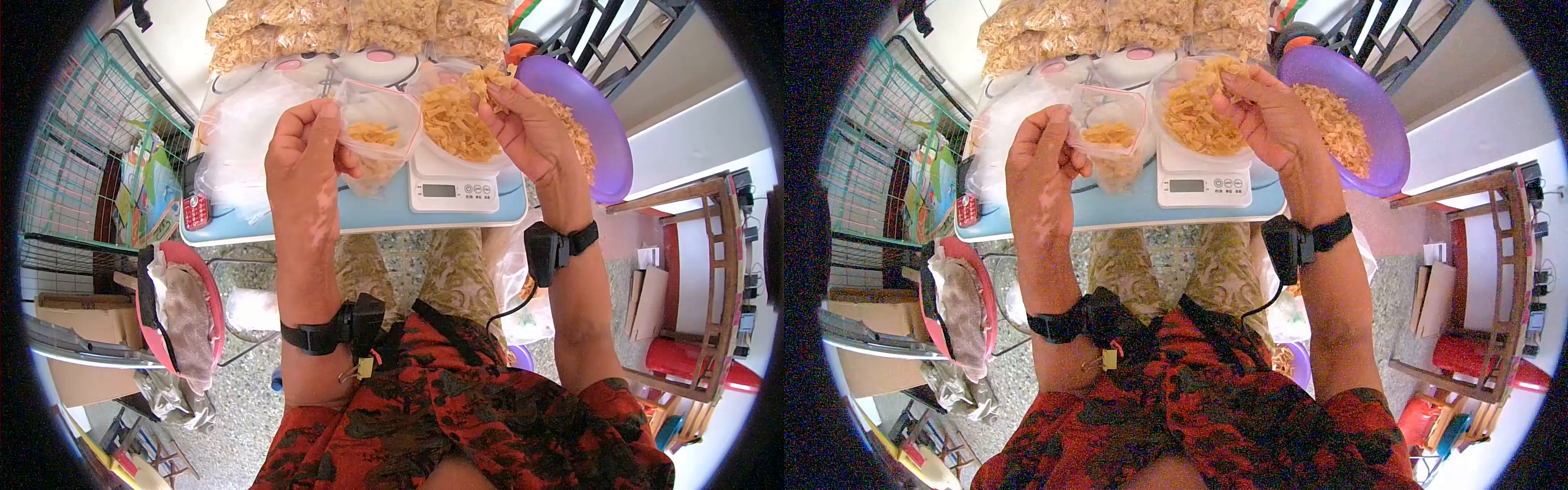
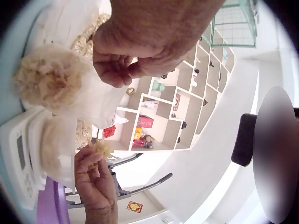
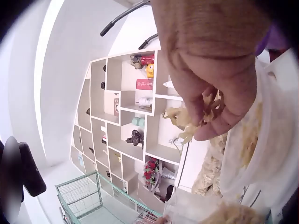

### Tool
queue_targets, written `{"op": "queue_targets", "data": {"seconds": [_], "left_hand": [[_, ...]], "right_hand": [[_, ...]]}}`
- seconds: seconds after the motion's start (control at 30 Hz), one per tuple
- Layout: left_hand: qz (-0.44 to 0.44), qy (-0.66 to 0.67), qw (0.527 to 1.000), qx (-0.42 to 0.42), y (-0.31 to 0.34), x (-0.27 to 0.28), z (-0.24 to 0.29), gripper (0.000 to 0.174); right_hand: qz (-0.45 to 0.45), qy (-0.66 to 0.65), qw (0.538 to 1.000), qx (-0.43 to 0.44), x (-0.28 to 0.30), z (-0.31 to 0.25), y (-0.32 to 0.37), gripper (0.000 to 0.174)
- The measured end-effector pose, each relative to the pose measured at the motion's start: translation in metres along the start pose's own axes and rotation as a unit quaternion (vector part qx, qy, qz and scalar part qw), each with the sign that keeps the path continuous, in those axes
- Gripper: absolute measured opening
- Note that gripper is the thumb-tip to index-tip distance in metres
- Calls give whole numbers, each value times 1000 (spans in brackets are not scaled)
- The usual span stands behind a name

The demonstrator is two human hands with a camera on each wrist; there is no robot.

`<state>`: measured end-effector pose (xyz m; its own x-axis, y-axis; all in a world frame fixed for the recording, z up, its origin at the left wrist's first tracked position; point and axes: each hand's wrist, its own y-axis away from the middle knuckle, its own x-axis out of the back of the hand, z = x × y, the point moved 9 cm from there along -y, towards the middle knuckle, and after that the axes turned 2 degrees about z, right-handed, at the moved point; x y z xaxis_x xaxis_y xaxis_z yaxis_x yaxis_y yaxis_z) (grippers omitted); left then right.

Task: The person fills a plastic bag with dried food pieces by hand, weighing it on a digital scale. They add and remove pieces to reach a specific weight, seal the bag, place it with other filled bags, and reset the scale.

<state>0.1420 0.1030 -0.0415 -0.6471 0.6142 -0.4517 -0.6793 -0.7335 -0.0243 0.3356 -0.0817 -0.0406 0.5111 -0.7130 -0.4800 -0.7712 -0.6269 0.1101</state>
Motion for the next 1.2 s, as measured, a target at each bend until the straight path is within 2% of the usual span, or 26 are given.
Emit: {"op": "queue_targets", "data": {"seconds": [0.17,0.27,0.37,0.4,0.47,0.57,0.67,0.77,0.97,1.07,1.2], "left_hand": [[-6,-5,1000,8,0,-2,-2,24],[-7,-8,1000,12,0,-3,-2,25],[-9,-7,1000,16,1,-6,-3,25],[-10,-5,1000,17,1,-7,-3,25],[-2,-10,1000,22,1,-8,-4,25],[6,-2,1000,24,3,-10,-3,23],[9,9,1000,20,2,-7,-2,23],[6,16,1000,16,2,-4,-3,23],[-10,11,1000,19,3,-6,-3,22],[-9,11,1000,21,2,-2,-4,22],[4,-13,1000,21,1,6,-5,27]], "right_hand": [[-2,8,1000,11,0,0,-2,15],[-10,40,998,47,-15,-10,4,18],[-44,74,990,113,-58,-29,21,21],[-52,125,981,138,-68,-32,25,21],[-70,225,953,188,-89,-35,30,21],[-71,356,912,193,-114,-22,34,19],[-72,506,808,294,-129,-13,41,18],[-103,522,793,299,-131,-1,36,17],[-138,623,738,219,-140,12,34,25],[-156,642,717,222,-148,13,35,29],[-162,606,747,221,-142,17,32,31]]}}
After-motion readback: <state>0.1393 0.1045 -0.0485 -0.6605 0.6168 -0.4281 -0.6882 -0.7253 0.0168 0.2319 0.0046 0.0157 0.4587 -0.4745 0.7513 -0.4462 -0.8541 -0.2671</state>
